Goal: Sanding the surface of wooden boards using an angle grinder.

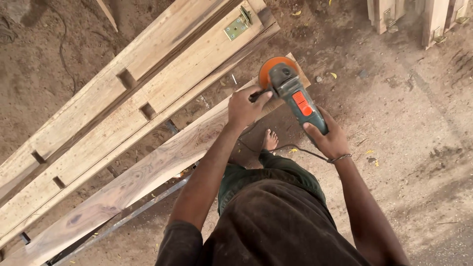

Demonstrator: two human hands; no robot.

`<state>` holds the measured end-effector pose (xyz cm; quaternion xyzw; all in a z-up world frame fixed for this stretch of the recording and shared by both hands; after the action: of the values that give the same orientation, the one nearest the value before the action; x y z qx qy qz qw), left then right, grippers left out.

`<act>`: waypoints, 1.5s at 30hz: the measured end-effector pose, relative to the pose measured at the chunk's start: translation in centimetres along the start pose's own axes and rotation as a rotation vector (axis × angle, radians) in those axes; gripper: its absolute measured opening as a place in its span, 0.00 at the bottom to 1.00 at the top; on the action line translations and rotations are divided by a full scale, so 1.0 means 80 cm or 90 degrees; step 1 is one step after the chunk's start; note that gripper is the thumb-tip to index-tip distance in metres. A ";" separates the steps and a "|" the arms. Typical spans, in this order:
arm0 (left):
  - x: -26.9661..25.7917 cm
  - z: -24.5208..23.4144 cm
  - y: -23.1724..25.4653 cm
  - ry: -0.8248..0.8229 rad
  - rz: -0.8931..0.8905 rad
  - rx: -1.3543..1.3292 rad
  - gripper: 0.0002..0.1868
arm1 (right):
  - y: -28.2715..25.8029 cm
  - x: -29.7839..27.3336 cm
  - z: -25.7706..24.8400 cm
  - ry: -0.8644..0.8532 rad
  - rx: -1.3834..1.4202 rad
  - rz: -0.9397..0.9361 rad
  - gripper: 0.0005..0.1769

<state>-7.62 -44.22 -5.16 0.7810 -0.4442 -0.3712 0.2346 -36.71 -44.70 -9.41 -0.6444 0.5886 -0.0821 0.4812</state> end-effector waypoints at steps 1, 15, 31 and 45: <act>-0.001 0.006 0.001 -0.002 -0.001 -0.001 0.27 | 0.001 -0.005 -0.003 0.000 0.000 0.002 0.54; -0.013 0.013 -0.007 -0.007 -0.010 -0.042 0.20 | -0.028 -0.020 -0.016 -0.066 0.041 0.143 0.52; -0.102 0.022 -0.023 0.011 0.162 -0.021 0.25 | 0.022 -0.119 0.036 0.035 0.178 0.099 0.46; -0.212 -0.050 -0.028 0.215 0.084 -0.046 0.20 | -0.073 -0.097 0.067 -0.170 -0.004 -0.067 0.41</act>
<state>-8.94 -28.25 2.03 0.7923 -0.4354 -0.2341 0.3575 -31.45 -36.34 -4.48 -0.6812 0.4848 -0.0190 0.5483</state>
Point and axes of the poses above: each hand's wrist, its own x-axis towards the middle knuckle, its own z-axis out of the palm, y = z × x, the point moved 4 cm from there along x, towards the middle knuckle, and after that the axes turned 2 degrees about -x, right-handed, at the moved point
